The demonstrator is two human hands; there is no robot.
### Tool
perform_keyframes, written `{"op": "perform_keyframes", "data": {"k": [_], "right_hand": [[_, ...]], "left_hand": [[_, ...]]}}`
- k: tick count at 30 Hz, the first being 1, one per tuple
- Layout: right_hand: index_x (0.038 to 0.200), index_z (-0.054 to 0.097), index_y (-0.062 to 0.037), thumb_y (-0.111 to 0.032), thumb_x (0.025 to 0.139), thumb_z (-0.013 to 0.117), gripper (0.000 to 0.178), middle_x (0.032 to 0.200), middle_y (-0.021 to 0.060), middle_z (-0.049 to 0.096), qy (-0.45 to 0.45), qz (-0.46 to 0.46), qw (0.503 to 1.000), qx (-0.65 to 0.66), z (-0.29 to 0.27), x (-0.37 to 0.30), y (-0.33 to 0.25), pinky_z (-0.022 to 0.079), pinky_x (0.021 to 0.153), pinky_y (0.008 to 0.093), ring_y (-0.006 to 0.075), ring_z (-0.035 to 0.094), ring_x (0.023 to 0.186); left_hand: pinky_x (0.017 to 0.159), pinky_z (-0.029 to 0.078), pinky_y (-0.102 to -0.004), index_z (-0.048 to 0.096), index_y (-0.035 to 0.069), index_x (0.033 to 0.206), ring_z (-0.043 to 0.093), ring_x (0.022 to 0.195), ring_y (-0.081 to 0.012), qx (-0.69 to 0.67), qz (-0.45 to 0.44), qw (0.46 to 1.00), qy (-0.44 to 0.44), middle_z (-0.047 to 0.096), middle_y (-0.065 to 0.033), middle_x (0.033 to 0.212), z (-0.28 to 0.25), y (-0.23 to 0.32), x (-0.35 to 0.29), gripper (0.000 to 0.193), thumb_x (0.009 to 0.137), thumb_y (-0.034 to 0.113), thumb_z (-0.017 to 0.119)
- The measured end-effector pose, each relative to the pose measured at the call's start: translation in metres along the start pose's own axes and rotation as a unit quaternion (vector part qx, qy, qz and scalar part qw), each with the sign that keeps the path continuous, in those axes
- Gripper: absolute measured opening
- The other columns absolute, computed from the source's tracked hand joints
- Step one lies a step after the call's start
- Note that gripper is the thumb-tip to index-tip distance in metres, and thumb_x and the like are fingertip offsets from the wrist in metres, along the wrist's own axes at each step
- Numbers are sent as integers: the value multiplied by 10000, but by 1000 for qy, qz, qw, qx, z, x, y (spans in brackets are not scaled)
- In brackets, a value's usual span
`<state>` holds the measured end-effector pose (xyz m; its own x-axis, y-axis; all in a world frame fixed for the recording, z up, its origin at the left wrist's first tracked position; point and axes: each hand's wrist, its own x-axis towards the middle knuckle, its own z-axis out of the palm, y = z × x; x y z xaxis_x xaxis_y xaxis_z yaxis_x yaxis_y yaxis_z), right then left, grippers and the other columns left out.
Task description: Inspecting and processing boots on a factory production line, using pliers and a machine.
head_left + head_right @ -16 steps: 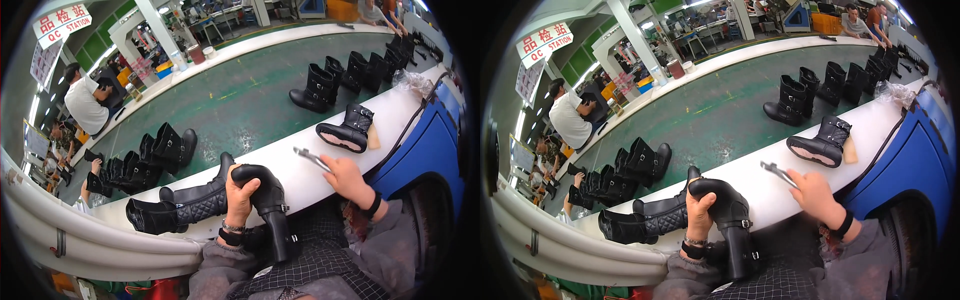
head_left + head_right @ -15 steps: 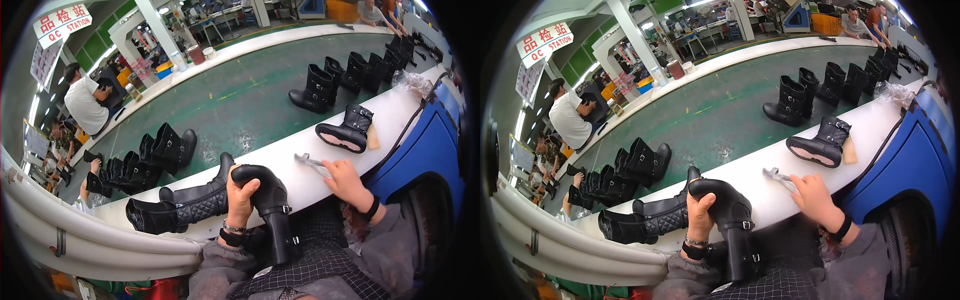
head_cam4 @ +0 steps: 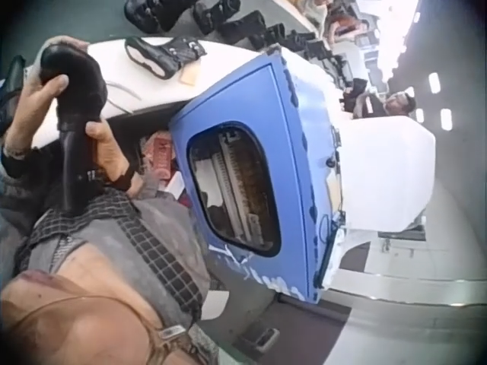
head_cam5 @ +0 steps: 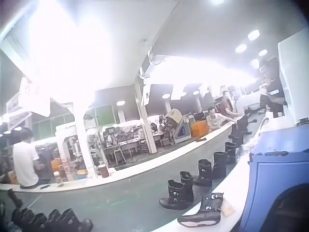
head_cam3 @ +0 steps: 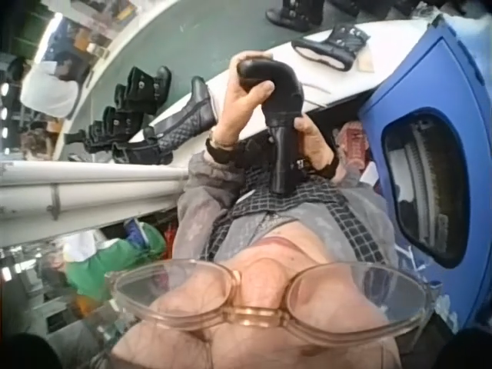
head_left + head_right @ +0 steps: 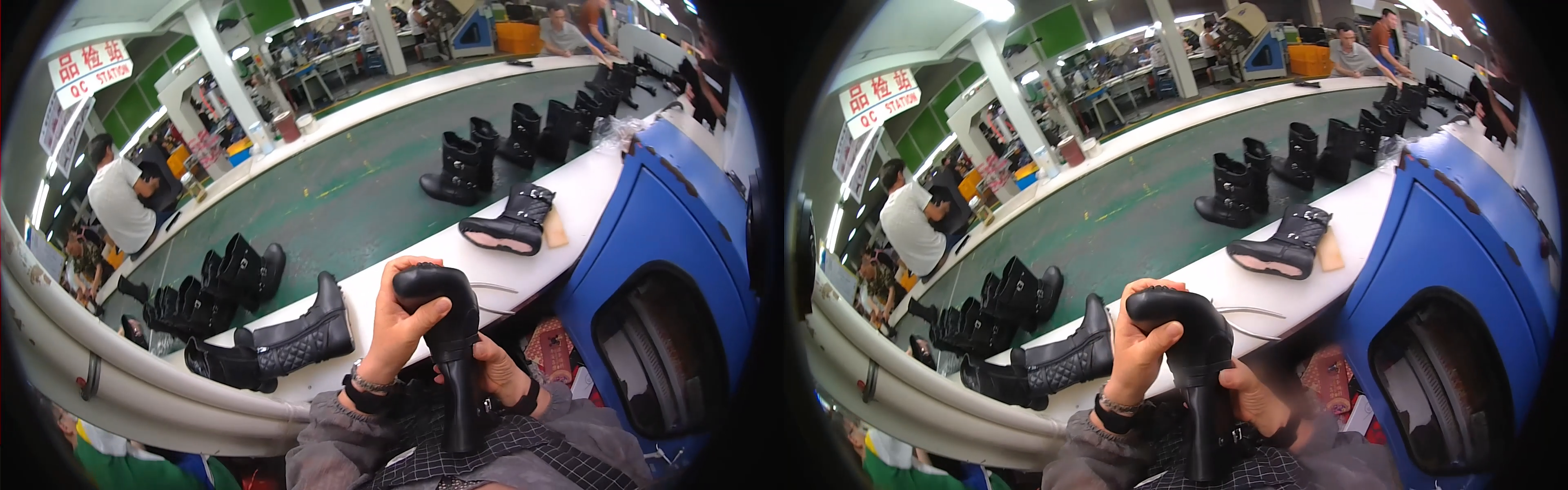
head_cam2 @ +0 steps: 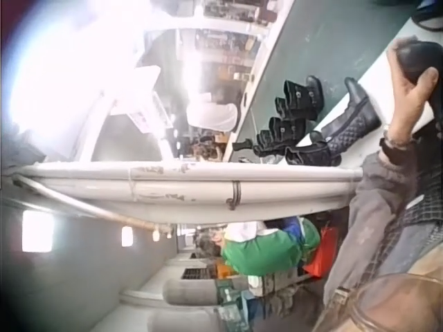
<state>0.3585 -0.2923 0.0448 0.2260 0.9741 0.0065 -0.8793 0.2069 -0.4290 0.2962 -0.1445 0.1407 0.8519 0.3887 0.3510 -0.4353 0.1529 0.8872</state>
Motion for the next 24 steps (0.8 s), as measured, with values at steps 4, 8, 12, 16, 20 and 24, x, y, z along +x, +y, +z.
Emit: {"op": "perform_keyframes", "data": {"k": [4, 8, 12, 16, 20, 24], "right_hand": [[1220, 497, 22, -295, 696, 793, 681, 999, 152, 628, 37, -158, 986, -29, 1, -11, -18, 594, 790, 415, 274, 666, 890], [1202, 518, 31, -310, 693, 779, 666, 1006, 133, 626, 110, -364, 921, -86, 10, -31, -41, 581, 762, 381, 244, 653, 852], [1196, 531, 27, -361, 689, 762, 679, 1027, 115, 625, 193, -502, 829, -154, 23, -80, -53, 542, 773, 324, 212, 635, 880], [1200, 527, 22, -346, 668, 760, 687, 1032, 111, 621, 290, -638, 677, -226, 58, -134, -45, 548, 764, 336, 215, 636, 876], [1222, 506, 18, -318, 680, 744, 680, 1035, 118, 619, 371, -709, 540, -261, 101, -184, -17, 551, 760, 352, 230, 638, 870], [1278, 462, -4, -274, 732, 706, 657, 1067, 128, 611, 374, -827, 341, -244, 118, -231, 25, 557, 767, 376, 258, 635, 908]], "left_hand": [[1097, 302, -413, 318, 35, 1400, 388, 1302, -228, 188, 20, 974, -122, 426, -115, 1351, -12, -10, 19, 717, 831, 184, 729], [1010, 391, -419, 503, 29, 1282, 469, 1233, -294, 373, -43, 917, -135, 485, -162, 1312, -75, -50, 51, 609, 795, 292, 756], [927, 449, -404, 594, -16, 1141, 551, 1105, -354, 487, -111, 860, -100, 594, -230, 1168, -144, -116, 89, 608, 740, 409, 763], [972, 437, -441, 604, 8, 1171, 529, 1151, -402, 628, -156, 759, -75, 570, -281, 1201, -174, -160, 107, 676, 693, 465, 744], [989, 413, -486, 549, -16, 1231, 513, 1174, -426, 644, -162, 748, -12, 562, -277, 1231, -182, -178, 104, 747, 671, 436, 746], [744, 509, -570, 624, 163, 1148, 637, 926, -349, 855, -68, 515, -12, 629, -137, 1031, -207, -182, 89, 679, 792, 735, 536]]}}
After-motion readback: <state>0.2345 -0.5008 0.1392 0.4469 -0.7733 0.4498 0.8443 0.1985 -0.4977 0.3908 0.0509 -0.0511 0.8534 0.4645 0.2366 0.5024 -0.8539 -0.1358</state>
